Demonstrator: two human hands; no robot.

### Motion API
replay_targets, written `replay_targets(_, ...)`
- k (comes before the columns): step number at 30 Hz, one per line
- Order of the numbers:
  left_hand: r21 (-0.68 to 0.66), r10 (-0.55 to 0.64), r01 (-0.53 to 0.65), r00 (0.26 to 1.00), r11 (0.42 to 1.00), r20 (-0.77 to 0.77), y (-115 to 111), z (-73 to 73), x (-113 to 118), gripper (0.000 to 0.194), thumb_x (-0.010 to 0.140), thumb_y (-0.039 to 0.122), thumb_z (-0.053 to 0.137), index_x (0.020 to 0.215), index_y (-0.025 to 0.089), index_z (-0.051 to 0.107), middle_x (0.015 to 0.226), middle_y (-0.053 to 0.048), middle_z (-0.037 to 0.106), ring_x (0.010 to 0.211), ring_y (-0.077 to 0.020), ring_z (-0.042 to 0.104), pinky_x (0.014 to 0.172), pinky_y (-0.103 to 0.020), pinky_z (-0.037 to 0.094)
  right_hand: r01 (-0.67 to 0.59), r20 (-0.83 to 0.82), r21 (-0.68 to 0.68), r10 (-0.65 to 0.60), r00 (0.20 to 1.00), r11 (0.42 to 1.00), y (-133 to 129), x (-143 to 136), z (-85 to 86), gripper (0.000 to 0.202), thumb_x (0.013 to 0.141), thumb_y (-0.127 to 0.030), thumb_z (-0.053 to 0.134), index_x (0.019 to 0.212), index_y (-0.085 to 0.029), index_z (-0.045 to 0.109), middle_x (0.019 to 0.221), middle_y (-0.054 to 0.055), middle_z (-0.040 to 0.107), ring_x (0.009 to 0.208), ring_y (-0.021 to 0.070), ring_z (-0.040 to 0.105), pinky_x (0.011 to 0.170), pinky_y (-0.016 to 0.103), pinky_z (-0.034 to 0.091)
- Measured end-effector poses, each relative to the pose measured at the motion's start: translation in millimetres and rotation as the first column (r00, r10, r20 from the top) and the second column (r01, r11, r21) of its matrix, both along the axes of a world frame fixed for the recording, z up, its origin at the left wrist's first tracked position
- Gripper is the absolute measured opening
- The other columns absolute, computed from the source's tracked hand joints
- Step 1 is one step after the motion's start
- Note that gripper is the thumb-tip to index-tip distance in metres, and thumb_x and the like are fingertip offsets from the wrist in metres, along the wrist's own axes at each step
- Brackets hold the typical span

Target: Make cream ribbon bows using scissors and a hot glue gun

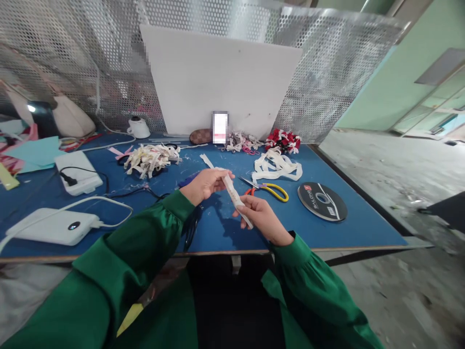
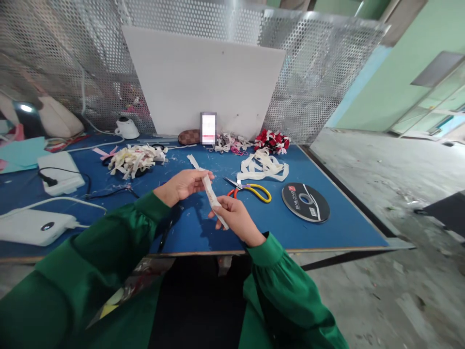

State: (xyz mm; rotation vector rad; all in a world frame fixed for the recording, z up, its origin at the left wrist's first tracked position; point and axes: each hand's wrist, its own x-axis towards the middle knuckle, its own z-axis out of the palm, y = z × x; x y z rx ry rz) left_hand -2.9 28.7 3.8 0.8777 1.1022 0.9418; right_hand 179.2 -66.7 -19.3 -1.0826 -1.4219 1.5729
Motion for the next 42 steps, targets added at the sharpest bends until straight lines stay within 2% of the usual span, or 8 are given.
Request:
replay_targets(7, 0.327, 0.166, -0.161, 0.986, 0.931, 0.01, 63.0, 45.9, -11.6, 0.036, 0.077, 0.005, 0.068, 0.112, 0.016, 0.067, 0.096, -0.005, 0.076, 0.073, -0.0122, 0.067, 0.071, -0.024, 0.054, 0.121, -0.028, -0.001, -0.121, 0.992, 0.993, 2.3, 4.4, -10.4, 0.036, 0.078, -0.049, 0.072, 0.092, -0.017, 0.063, 0.076, 0.0, 0.072, 0.042, 0.0075, 0.056, 0.04, 0.02, 0.037)
replay_targets(11, 0.683, 0.23, -0.049, 0.957, 0.729, -0.176, 88.8, 60.1, -23.1, 0.069, 0.081, -0.002, 0.06, 0.143, 0.024, 0.043, 0.106, -0.007, 0.074, 0.079, -0.0145, 0.068, 0.076, -0.029, 0.055, 0.176, -0.05, 0.005, -0.176, 0.983, 0.984, 7.5, -1.2, -14.9, 0.036, 0.077, -0.048, 0.071, 0.091, -0.017, 0.063, 0.076, 0.001, 0.073, 0.042, 0.0077, 0.056, 0.042, 0.021, 0.037)
replay_targets(15, 0.518, 0.363, 0.03, 0.679, 0.855, -0.638, 86.8, 54.4, -35.8, 0.041, 0.079, 0.008, 0.068, 0.119, 0.012, 0.061, 0.101, -0.016, 0.073, 0.091, -0.0279, 0.071, 0.08, -0.037, 0.053, 0.232, -0.025, 0.01, -0.232, 0.972, 0.973, 14.2, -9.0, -16.0, 0.035, 0.075, -0.046, 0.07, 0.091, -0.017, 0.062, 0.076, 0.002, 0.073, 0.04, 0.0083, 0.055, 0.041, 0.021, 0.036)
replay_targets(19, 0.536, 0.416, 0.032, 0.594, 0.843, -0.689, 47.2, 37.9, -36.2, 0.056, 0.066, 0.012, 0.079, 0.12, 0.013, 0.062, 0.122, -0.022, 0.067, 0.127, -0.0415, 0.053, 0.098, -0.043, 0.043, 0.264, 0.005, 0.021, -0.264, 0.964, 0.964, 17.6, -12.7, -15.8, 0.032, 0.076, -0.045, 0.067, 0.09, -0.017, 0.061, 0.075, 0.002, 0.073, 0.039, 0.0084, 0.054, 0.04, 0.022, 0.037)
replay_targets(23, 0.301, 0.022, 0.256, 0.728, 0.919, -0.685, -6.9, 14.9, -18.4, 0.024, 0.08, 0.036, 0.071, 0.092, 0.016, 0.073, 0.104, -0.016, 0.073, 0.105, -0.0337, 0.067, 0.082, -0.036, 0.05, 0.276, -0.007, 0.019, -0.276, 0.961, 0.961, 16.5, -12.7, -14.8, 0.033, 0.076, -0.044, 0.067, 0.094, -0.017, 0.061, 0.074, 0.001, 0.073, 0.038, 0.0087, 0.053, 0.039, 0.022, 0.036)
replay_targets(27, 0.067, -0.314, 0.359, 0.88, 0.931, -0.357, -42.9, -9.2, 4.8, 0.047, 0.084, 0.058, 0.063, 0.082, 0.013, 0.075, 0.079, -0.012, 0.073, 0.07, -0.0225, 0.069, 0.061, -0.031, 0.051, 0.3, -0.021, 0.114, -0.3, 0.954, 0.947, 10.9, -14.4, -15.0, 0.03, 0.081, -0.048, 0.066, 0.085, -0.018, 0.059, 0.072, 0.0, 0.072, 0.04, 0.0085, 0.054, 0.041, 0.022, 0.037)
replay_targets(36, 0.034, -0.048, 0.047, 0.999, 0.998, 0.006, -44.5, -33.9, 10.6, 0.03, 0.072, 0.035, 0.08, 0.091, 0.013, 0.076, 0.084, -0.007, 0.073, 0.072, -0.0133, 0.064, 0.062, -0.023, 0.049, 0.279, 0.076, 0.124, -0.289, 0.954, 0.952, -14.4, 2.3, -25.2, 0.031, 0.085, -0.05, 0.064, 0.089, -0.019, 0.06, 0.074, 0.001, 0.072, 0.046, 0.0097, 0.056, 0.044, 0.022, 0.039)
replay_targets(42, 0.041, -0.162, 0.162, 0.987, 0.986, 0.007, -52.8, -30.2, 12.5, 0.034, 0.067, 0.032, 0.085, 0.091, 0.011, 0.077, 0.084, -0.009, 0.075, 0.071, -0.0161, 0.067, 0.064, -0.026, 0.051, 0.316, 0.079, 0.132, -0.328, 0.941, 0.939, -17.9, -2.4, -29.4, 0.028, 0.087, -0.049, 0.063, 0.088, -0.021, 0.058, 0.076, 0.002, 0.072, 0.046, 0.0111, 0.055, 0.045, 0.024, 0.039)
